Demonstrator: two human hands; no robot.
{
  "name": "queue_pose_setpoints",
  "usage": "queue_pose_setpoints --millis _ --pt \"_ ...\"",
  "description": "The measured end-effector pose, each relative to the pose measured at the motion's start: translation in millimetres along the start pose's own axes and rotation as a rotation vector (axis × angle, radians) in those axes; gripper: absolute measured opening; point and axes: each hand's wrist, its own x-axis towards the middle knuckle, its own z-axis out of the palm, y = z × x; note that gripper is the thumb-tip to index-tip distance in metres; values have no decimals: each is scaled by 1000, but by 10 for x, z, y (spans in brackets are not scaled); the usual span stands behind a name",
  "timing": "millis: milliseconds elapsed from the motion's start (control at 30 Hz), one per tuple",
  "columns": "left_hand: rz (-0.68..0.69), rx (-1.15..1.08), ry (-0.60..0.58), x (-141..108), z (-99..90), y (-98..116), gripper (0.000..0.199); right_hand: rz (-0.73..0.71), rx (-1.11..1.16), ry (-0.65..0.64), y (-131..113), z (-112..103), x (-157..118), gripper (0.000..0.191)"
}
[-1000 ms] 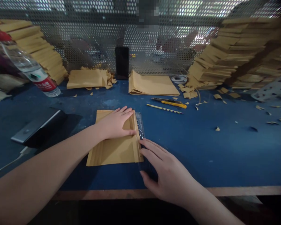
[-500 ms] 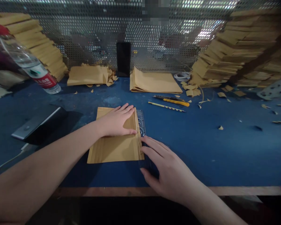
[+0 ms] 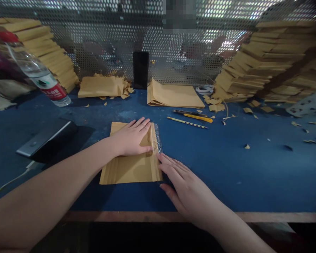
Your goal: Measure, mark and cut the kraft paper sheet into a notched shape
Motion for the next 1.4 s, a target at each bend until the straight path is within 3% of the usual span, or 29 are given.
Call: queue_pose_setpoints --millis 300,600,800,1033,1400 --pt "-12 -13 40 6 46 -74 93 2 1 -91 43 -21 70 44" --pt "-12 -10 -25 -15 -31 -77 102 33 -8 -138 56 -21 107 41" --pt "91 13 -79 -29 -87 -53 78 15 -35 -150 14 0 146 42" --pt "143 -6 -16 -33 -48 19 62 18 -53 -144 -7 9 190 38" --pt "122 -15 2 -9 -43 21 61 48 -38 -133 -17 -17 170 38"
